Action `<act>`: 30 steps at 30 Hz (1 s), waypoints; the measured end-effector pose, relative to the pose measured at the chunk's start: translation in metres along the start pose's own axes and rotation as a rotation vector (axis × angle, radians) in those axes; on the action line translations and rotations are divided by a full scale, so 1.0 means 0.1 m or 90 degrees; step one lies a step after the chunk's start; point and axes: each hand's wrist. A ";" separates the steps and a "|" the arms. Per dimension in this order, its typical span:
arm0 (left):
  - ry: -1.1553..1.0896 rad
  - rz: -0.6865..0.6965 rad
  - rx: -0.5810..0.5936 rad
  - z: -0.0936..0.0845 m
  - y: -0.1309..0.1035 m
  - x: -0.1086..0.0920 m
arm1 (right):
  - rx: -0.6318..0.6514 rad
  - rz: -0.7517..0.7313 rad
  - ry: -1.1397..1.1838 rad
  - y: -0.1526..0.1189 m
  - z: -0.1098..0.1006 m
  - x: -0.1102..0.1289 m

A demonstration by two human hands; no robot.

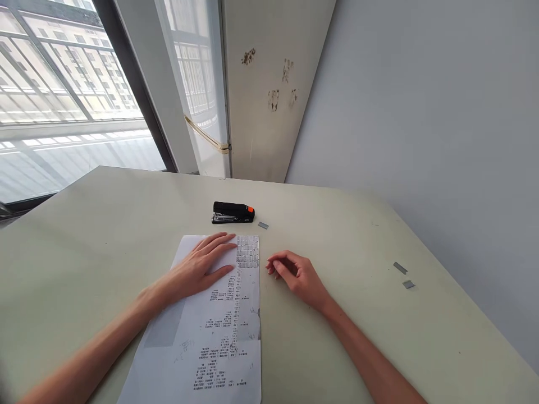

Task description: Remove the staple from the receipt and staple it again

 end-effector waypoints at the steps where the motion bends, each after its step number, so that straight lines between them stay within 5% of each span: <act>1: 0.005 0.000 0.003 0.00 0.00 0.02 | -0.008 0.006 0.014 0.03 -0.02 -0.01; 20: 0.054 0.053 0.021 -0.06 0.05 -0.07 | -0.039 0.039 0.010 0.05 -0.03 -0.03; 30: 0.038 0.038 0.028 0.23 -0.02 -0.34 | -0.040 0.051 -0.008 0.05 -0.04 -0.01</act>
Point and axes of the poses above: each hand's wrist, its own y-axis towards the middle knuckle, its own z-axis out of the palm, x = y × z, and after that the axes turned 12 degrees about -y, right-handed
